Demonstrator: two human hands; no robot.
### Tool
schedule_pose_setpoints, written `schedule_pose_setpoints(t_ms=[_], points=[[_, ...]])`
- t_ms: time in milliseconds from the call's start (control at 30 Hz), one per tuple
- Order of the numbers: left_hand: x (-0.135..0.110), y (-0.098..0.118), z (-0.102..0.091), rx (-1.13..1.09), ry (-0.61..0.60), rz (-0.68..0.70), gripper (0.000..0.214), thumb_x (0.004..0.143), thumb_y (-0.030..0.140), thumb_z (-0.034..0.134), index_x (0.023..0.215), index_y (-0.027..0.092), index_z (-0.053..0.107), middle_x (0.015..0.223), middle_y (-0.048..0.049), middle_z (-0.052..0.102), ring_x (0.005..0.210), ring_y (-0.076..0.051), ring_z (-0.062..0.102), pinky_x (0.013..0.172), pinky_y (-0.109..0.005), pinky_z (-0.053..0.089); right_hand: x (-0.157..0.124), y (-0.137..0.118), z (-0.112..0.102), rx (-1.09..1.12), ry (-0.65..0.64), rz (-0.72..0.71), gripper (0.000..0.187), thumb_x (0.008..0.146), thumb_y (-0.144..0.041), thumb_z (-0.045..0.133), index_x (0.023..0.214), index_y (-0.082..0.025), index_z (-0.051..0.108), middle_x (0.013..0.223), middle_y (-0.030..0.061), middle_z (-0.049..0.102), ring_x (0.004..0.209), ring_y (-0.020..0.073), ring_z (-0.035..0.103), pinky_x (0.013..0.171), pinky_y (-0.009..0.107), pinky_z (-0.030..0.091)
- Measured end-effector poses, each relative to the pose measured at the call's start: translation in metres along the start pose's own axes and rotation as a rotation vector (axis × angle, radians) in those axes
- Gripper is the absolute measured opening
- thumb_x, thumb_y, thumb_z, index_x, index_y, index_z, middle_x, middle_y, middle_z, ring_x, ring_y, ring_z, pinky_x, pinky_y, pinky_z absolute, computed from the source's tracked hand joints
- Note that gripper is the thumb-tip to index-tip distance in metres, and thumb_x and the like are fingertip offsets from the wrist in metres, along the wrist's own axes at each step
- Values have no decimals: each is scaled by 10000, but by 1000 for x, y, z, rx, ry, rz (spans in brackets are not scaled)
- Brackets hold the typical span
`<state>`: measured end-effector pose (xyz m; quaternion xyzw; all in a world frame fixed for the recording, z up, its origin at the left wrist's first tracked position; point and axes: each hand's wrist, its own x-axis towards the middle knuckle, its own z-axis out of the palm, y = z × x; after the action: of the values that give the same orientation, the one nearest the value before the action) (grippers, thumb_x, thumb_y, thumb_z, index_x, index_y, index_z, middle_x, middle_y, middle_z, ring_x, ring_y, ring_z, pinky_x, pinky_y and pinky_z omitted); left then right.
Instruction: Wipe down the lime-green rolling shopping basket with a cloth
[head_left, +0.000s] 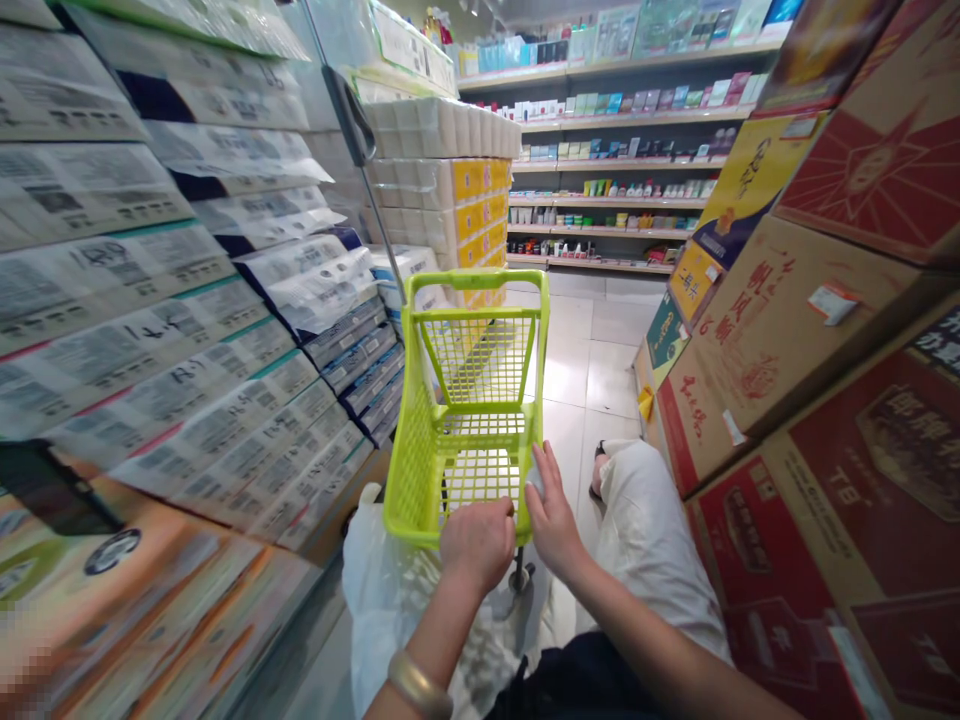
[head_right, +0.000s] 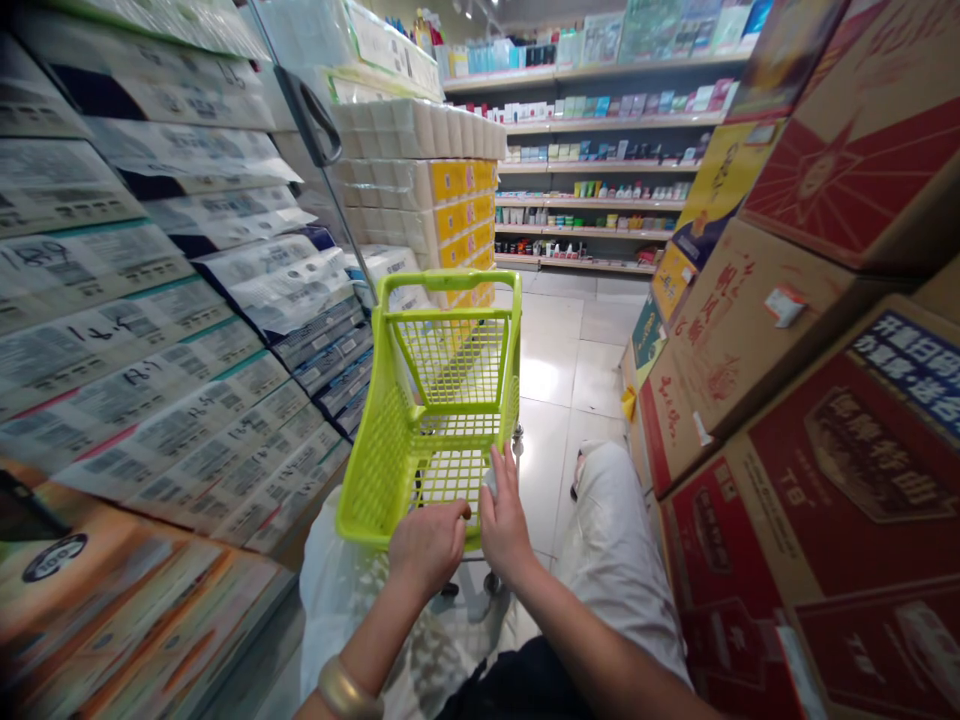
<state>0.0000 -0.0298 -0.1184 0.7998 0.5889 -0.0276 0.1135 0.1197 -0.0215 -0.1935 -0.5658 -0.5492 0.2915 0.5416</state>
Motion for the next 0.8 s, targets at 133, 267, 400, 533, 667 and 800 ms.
schedule_pose_setpoints(t_ms=[133,267,400,533,667,800], points=[[-2,-1,0,2,13,-1,329,904,279,328,963,244,650,905,-63,712,872,-229,651,753,-338,436,-26,-5,-1,-1,-3,-32,536,929,-267,354,1463,-277,315,1591,-4,135,1464,173,139,1196,412,176],[-1,0,0,0,20,4,316,900,266,336,958,250,647,898,-55,715,872,-232,656,734,-338,430,13,-7,-5,-4,-43,4,536,871,-255,404,1407,-241,422,1591,20,137,1464,195,142,1187,410,195],[1,0,-1,-4,8,-1,308,896,254,343,965,248,643,919,-53,715,876,-222,653,728,-328,426,63,-9,-7,17,-41,129,561,827,-278,441,1383,-208,463,1583,46,172,1465,220,137,1190,435,162],[0,0,0,13,18,-15,301,887,252,353,945,242,648,894,-62,710,864,-228,650,735,-335,428,52,-10,-2,50,11,130,566,838,-289,421,1398,-207,441,1576,46,200,1459,212,165,1197,429,143],[-1,-2,1,14,23,-14,300,887,255,361,944,240,654,885,-68,709,870,-233,648,752,-340,424,-6,-9,2,63,14,92,540,886,-299,403,1425,-259,391,1585,13,169,1461,196,159,1197,411,156],[-2,-4,2,10,22,-5,301,894,253,357,959,241,651,895,-64,711,873,-222,647,752,-331,418,-22,-10,0,50,-19,51,519,886,-272,410,1405,-271,413,1594,-4,122,1464,186,141,1192,389,172]])
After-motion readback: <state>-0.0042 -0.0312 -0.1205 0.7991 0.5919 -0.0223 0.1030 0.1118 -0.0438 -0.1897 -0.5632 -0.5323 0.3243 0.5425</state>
